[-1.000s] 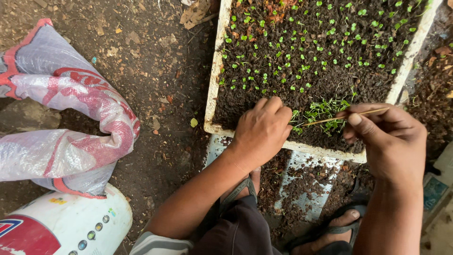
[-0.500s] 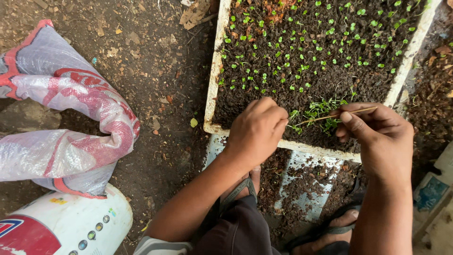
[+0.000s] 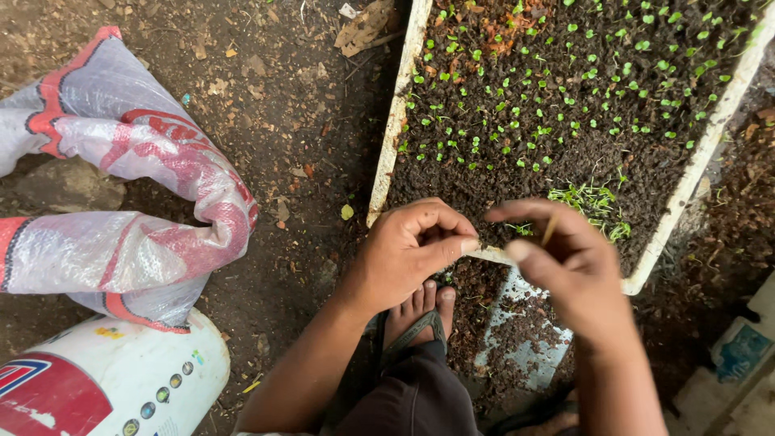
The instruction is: The person thins seedlings by using a small stick to lift unwanted sprouts and their roots from a soil tray, collecting the thinned plants in one hand.
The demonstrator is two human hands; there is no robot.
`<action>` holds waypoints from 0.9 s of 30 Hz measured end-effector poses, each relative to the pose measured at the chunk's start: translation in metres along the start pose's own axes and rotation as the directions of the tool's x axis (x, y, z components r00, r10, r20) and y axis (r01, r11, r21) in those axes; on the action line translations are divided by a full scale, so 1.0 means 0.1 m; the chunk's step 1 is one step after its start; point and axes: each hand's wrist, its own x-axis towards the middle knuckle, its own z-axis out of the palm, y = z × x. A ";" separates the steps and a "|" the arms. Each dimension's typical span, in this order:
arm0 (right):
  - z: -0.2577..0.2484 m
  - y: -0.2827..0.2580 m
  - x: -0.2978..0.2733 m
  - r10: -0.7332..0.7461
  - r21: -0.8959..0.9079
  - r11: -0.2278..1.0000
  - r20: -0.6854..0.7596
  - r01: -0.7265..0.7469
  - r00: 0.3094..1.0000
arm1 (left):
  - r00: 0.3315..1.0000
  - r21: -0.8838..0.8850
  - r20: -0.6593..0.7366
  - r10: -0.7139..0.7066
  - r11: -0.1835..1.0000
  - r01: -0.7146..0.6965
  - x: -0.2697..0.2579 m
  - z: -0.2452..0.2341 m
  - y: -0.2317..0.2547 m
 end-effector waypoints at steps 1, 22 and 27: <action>0.07 0.10 0.00 0.000 -0.001 1.000 0.003 0.000 1.000 | 1.000 -0.001 -0.003 0.000 1.000 0.000 -0.02 0.00 0.01; 0.05 0.24 0.17 -0.028 0.209 0.978 0.087 0.009 0.996 | 0.970 0.145 -0.208 -0.122 0.977 0.154 0.17 -1.02 -0.29; 0.15 0.11 0.41 -0.033 0.324 0.944 -0.084 0.058 0.996 | 0.968 0.250 0.094 -0.232 0.947 0.203 0.46 -1.15 -0.28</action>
